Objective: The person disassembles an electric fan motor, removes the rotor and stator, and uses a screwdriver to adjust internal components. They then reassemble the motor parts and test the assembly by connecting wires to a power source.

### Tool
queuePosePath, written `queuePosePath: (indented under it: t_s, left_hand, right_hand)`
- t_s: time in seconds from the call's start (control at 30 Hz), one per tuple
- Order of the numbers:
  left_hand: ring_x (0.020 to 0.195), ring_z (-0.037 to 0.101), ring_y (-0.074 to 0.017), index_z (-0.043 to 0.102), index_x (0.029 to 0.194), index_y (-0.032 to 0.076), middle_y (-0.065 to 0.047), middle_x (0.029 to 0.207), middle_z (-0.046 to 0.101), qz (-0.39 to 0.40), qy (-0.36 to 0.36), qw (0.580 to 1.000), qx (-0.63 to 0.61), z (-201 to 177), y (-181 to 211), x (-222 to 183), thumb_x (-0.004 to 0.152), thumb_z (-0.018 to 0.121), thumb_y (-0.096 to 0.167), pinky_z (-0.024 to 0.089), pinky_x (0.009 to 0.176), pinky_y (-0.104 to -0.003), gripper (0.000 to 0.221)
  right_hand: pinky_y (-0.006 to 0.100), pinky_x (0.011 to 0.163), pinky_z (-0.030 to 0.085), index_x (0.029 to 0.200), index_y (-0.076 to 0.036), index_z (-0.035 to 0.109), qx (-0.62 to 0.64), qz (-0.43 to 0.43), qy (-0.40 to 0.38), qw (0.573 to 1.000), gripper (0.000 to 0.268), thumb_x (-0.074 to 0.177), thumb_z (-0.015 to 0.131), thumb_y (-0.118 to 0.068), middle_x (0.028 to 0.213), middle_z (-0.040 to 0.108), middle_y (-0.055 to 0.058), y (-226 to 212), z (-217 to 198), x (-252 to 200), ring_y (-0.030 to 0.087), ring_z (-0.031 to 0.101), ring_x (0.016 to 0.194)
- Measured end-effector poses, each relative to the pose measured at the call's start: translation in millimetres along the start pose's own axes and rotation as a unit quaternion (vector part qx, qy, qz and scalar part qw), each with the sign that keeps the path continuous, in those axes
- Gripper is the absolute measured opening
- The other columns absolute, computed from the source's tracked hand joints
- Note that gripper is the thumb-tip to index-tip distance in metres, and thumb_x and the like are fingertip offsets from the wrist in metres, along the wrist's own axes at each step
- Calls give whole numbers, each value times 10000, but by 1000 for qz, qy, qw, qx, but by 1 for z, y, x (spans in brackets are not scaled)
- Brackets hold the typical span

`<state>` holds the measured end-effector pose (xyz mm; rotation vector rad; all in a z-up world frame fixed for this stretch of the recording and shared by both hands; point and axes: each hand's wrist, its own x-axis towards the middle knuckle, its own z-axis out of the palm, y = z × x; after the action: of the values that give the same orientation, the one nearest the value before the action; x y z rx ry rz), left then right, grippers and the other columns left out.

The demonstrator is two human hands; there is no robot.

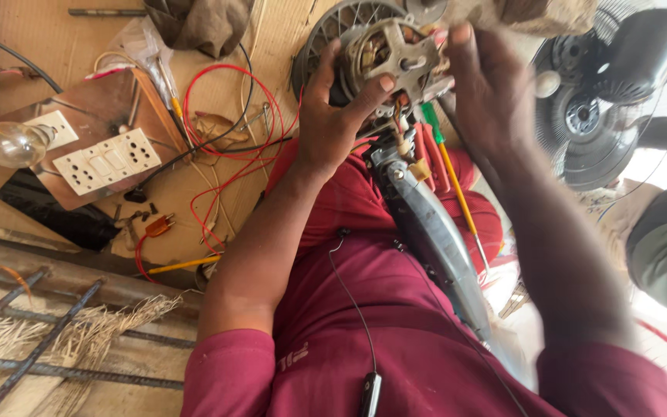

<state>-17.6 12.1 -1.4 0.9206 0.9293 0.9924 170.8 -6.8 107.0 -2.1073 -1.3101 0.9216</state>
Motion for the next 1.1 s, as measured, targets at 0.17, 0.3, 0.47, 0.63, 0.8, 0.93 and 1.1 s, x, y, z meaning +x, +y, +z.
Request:
queuePosePath:
  t_s: [0.17, 0.3, 0.47, 0.63, 0.8, 0.93, 1.1]
  left_hand:
    - [1122, 701, -190, 581, 1354, -8, -129, 1242, 717, -50, -23, 998, -13, 8, 27, 10, 846, 849, 418, 563, 989, -313, 715]
    - [897, 727, -174, 628, 1267, 29, -94, 1081, 724, -172, -31, 984, -33, 2, 38, 10, 734, 849, 365, 602, 674, -323, 668]
    - [823, 742, -187, 605, 1297, 27, -109, 1066, 717, -197, -50, 974, -100, -5, 44, 6, 754, 824, 268, 641, 629, -314, 633]
    - [937, 700, -233, 523, 1433, -21, -140, 1171, 673, -122, -137, 959, -218, -28, 37, -18, 767, 857, 193, 634, 710, -354, 776]
    - [1306, 636, -229, 394, 1566, -1, -128, 1415, 603, -35, -204, 926, -317, -38, 44, -38, 704, 950, 140, 535, 1169, -389, 1035]
    - [1331, 611, -252, 348, 1642, -8, -168, 1540, 550, -49, -304, 882, -356, -29, 57, -31, 680, 969, 85, 459, 1223, -423, 1149]
    - [1405, 581, -233, 316, 1649, 16, -158, 1583, 547, -75, -427, 814, -387, -14, 77, -18, 698, 922, -54, 469, 1195, -397, 1129]
  right_hand:
    - [366, 854, 591, 1324, -60, 593, 213, 215, -102, 947, 759, 968, 403, -703, 1186, 700, 90, 88, 35, -9, 195, 689, 1048]
    - [340, 697, 468, 1321, -40, 610, 408, 227, -131, 874, 688, 1046, 454, -651, 1145, 623, 80, 128, 50, -19, 209, 542, 892]
    - [368, 823, 504, 1309, -53, 611, 494, 170, -155, 839, 632, 1021, 509, -606, 1203, 633, 79, 140, 61, -31, 201, 582, 1025]
    - [429, 1009, 510, 1327, -42, 599, 582, 106, -245, 768, 649, 978, 605, -590, 1259, 646, 116, 154, 59, -26, 243, 608, 1186]
    - [474, 1134, 453, 1391, 37, 572, 618, 87, -410, 665, 853, 879, 759, -618, 1381, 646, 179, 147, 70, -12, 299, 600, 1300]
    - [457, 1154, 437, 1521, -80, 500, 633, 16, -431, 643, 942, 780, 841, -552, 1482, 572, 127, 136, 75, -1, 263, 558, 1349]
    - [405, 1140, 401, 1597, -85, 372, 570, 139, -314, 746, 1003, 854, 840, -570, 1565, 447, 184, 129, 60, 0, 244, 488, 1362]
